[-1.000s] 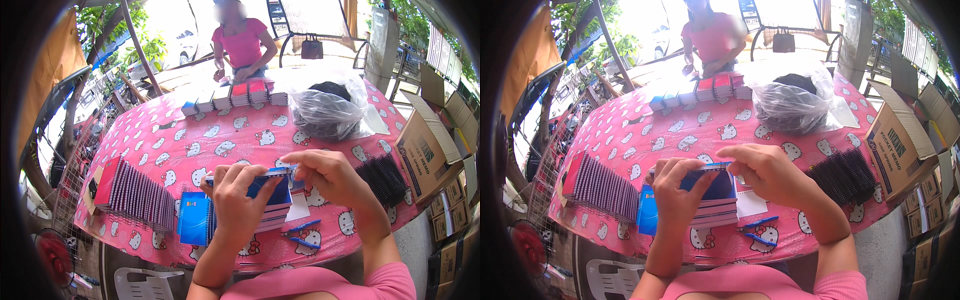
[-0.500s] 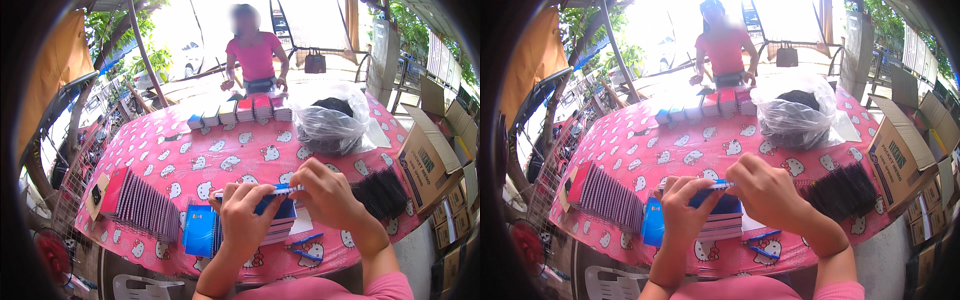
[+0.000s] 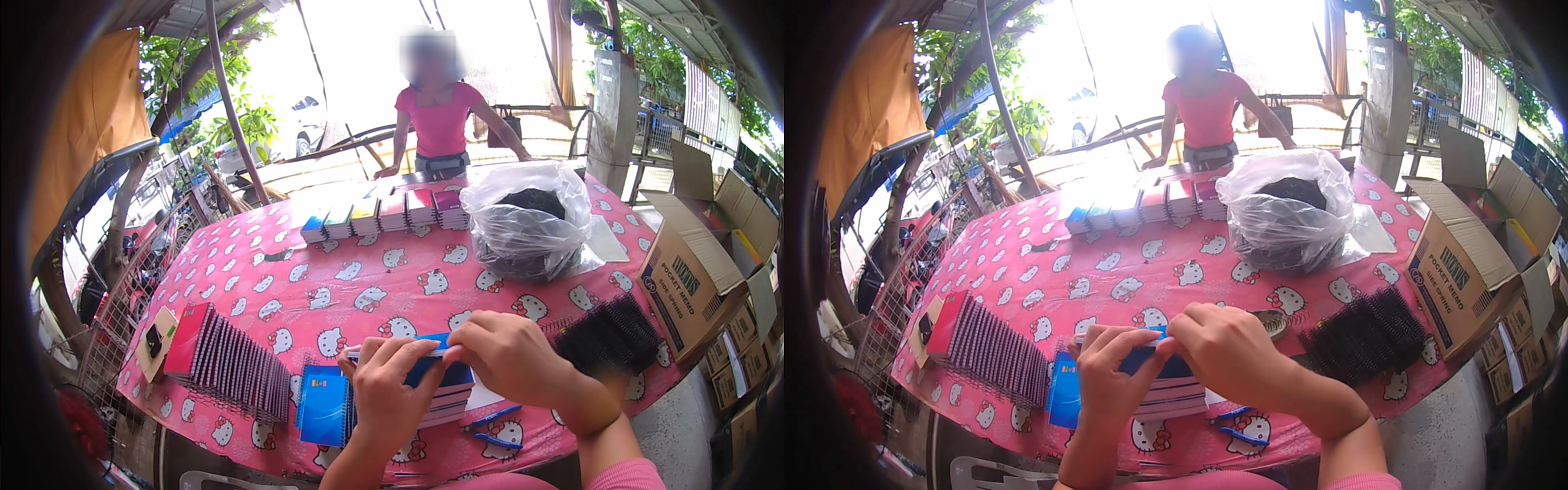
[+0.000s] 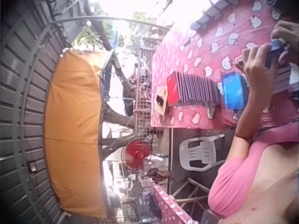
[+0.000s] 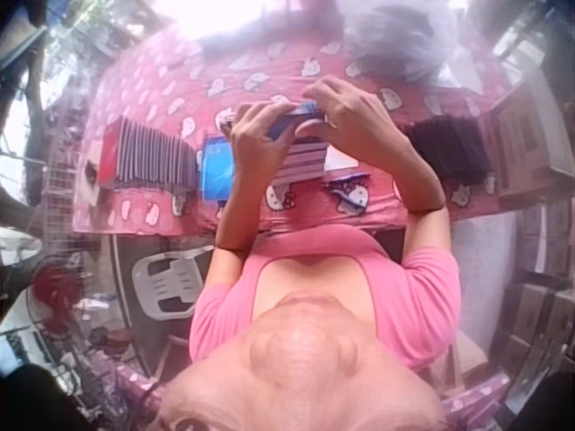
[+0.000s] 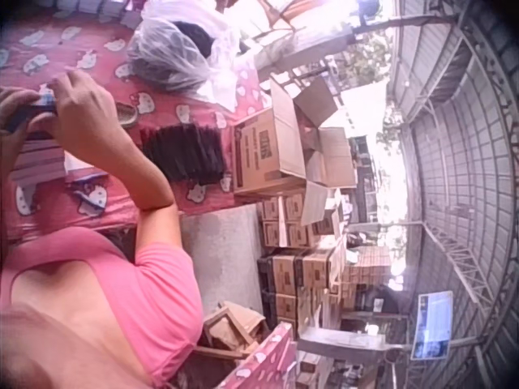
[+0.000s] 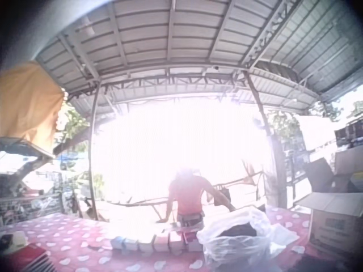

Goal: The person assembles notebooks by threading a spiral wire through the pre-punched holes of a stack of pages and covers, then uses pliers to trim and secure the wire.

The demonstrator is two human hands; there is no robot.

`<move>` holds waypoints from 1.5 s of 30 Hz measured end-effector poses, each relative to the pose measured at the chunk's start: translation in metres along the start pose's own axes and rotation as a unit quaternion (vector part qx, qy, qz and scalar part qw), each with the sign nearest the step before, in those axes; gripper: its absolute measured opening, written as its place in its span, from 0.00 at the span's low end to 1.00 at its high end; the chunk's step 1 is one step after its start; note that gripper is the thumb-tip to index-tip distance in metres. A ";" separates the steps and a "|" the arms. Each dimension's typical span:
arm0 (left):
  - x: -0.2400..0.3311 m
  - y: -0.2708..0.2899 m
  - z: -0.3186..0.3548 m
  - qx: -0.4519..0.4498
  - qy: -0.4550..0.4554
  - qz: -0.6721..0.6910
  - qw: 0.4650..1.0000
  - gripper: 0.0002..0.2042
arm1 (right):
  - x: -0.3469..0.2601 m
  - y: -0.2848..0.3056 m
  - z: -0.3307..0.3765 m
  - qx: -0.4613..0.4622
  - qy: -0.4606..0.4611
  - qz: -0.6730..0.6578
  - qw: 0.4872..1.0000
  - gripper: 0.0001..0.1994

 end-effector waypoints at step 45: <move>-0.027 -0.004 -0.010 0.003 0.063 0.111 0.992 0.13 | 0.127 0.016 -0.001 -0.029 -0.046 -0.215 0.975 0.17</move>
Point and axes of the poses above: each hand's wrist, its own z-axis away from the middle knuckle, its own y-axis out of the back of the hand, x = y × z, the point moved 1 cm from there along -z, towards the middle knuckle, and after that the axes turned 15 degrees about y, right-handed, at the moved point
